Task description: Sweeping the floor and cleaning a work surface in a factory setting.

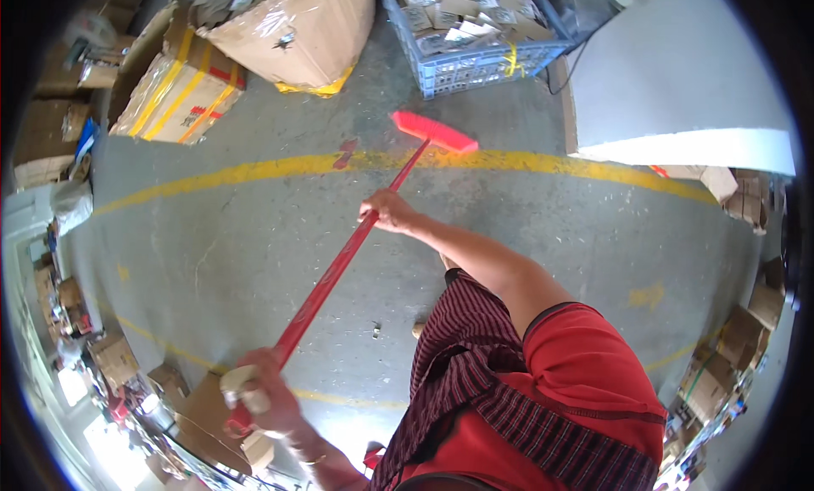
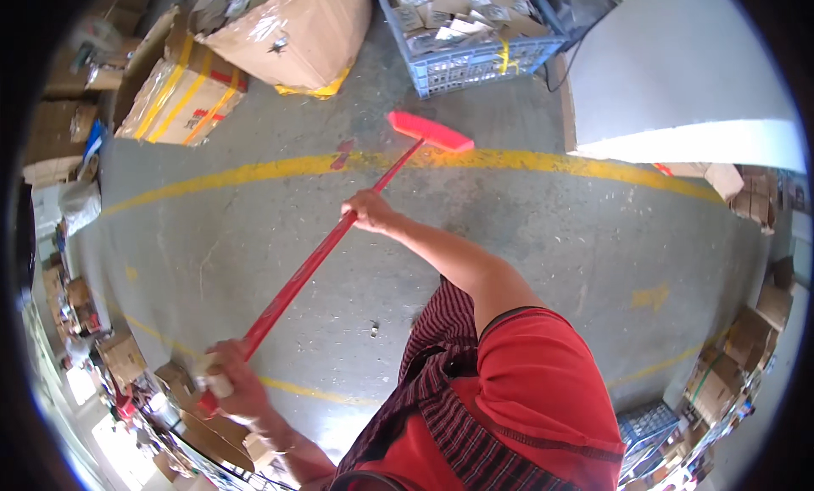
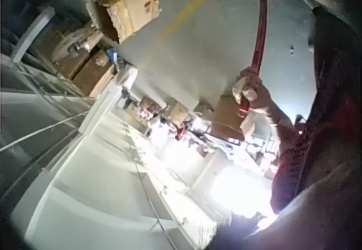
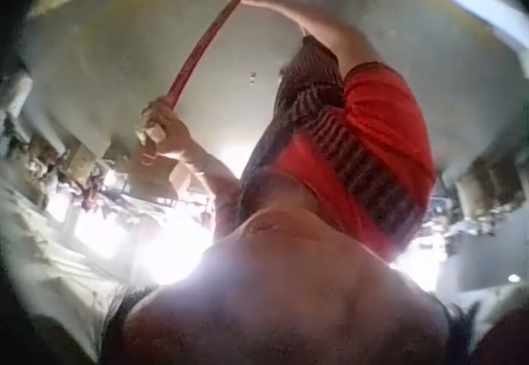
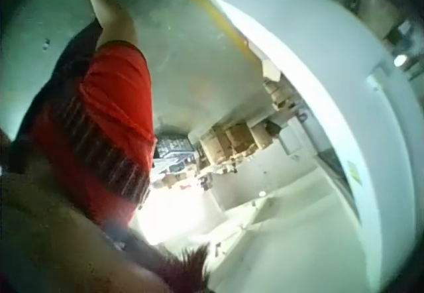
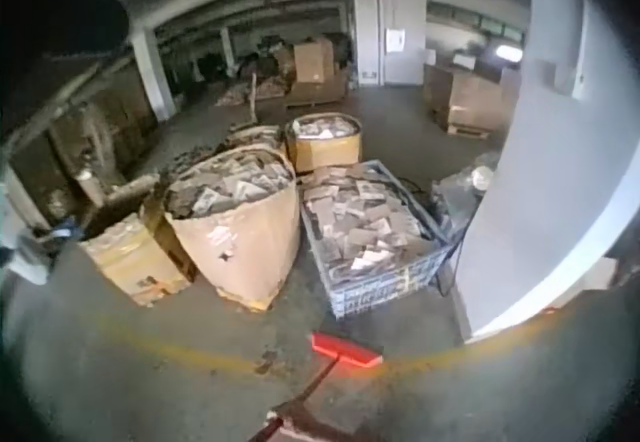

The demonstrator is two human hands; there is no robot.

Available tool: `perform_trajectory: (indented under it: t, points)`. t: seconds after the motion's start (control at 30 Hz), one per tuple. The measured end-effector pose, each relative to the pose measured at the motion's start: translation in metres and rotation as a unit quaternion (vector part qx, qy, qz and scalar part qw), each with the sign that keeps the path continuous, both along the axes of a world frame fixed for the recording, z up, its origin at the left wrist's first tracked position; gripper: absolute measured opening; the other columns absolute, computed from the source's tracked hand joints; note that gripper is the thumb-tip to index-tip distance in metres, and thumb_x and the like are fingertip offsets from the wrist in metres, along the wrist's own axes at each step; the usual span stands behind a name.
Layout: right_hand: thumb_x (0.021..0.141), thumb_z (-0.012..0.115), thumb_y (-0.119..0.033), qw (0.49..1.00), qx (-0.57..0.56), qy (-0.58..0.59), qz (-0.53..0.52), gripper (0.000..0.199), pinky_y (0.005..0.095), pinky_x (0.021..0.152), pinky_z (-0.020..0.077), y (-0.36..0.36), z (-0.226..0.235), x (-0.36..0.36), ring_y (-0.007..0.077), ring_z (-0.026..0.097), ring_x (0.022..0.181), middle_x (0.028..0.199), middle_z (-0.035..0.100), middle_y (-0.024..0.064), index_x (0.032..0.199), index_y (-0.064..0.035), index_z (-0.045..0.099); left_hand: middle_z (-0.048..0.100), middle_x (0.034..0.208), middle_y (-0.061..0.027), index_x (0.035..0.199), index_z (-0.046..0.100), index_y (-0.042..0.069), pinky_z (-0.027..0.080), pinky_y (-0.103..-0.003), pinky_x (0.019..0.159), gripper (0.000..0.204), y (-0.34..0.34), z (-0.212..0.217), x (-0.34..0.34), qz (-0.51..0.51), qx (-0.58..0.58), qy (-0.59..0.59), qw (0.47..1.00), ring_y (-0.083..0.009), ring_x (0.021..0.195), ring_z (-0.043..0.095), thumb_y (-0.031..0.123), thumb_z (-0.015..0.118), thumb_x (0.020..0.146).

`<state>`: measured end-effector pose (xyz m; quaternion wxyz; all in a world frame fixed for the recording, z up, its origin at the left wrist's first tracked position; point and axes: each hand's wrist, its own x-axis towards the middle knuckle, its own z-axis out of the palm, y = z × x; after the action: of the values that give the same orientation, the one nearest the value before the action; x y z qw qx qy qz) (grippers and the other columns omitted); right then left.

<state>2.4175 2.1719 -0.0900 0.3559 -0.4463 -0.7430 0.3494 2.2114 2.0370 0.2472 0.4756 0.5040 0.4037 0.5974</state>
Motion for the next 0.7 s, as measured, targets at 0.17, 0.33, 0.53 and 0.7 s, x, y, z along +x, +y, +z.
perform_trajectory:
  t: [0.17,0.33,0.53,0.7]
  points:
    - [0.071,0.066,-0.015,0.989,0.037,-0.045,0.134,0.002,0.0382,0.061,0.047,0.017,0.092,-0.088,0.0232,0.061,0.066,0.064,0.062,0.0036,0.071,-0.0154,0.064,0.05,0.065,-0.0023,0.076,0.052,0.003,0.047,-0.027,0.057,0.029,-0.047,0.078,-0.068,0.128,0.093,-0.063,0.985,-0.011,0.06,0.051,0.031,0.052,0.085]
    - [0.058,0.068,-0.014,0.982,0.136,-0.13,0.028,0.01,0.0359,0.055,0.0458,0.135,-0.004,-0.073,0.0238,0.058,0.061,0.058,0.056,0.0041,0.062,-0.0144,0.059,0.045,0.072,-0.0021,0.072,0.043,0.009,0.042,-0.029,0.054,0.018,-0.003,-0.056,0.027,0.415,-0.022,0.395,0.82,-0.0137,0.064,0.046,0.019,0.042,0.087]
    - [0.058,0.068,-0.013,0.969,0.178,-0.142,0.096,0.013,0.0376,0.054,0.0456,0.098,-0.068,-0.027,0.0233,0.058,0.062,0.06,0.054,0.0025,0.06,-0.014,0.056,0.059,0.09,-0.0114,0.081,0.059,0.0,0.043,-0.024,0.055,0.012,-0.035,-0.07,0.072,0.232,-0.138,0.206,0.941,-0.0137,0.066,0.053,0.01,0.052,0.079]
    - [0.064,0.068,-0.018,0.973,-0.012,0.034,0.229,0.014,0.0403,0.055,0.0449,-0.028,0.001,-0.126,0.0264,0.058,0.061,0.06,0.056,0.0057,0.061,-0.0119,0.056,0.052,0.068,-0.0045,0.075,0.055,0.004,0.043,-0.027,0.062,0.008,-0.092,0.039,-0.057,0.229,-0.009,0.328,0.916,-0.015,0.066,0.052,0.012,0.055,0.076]
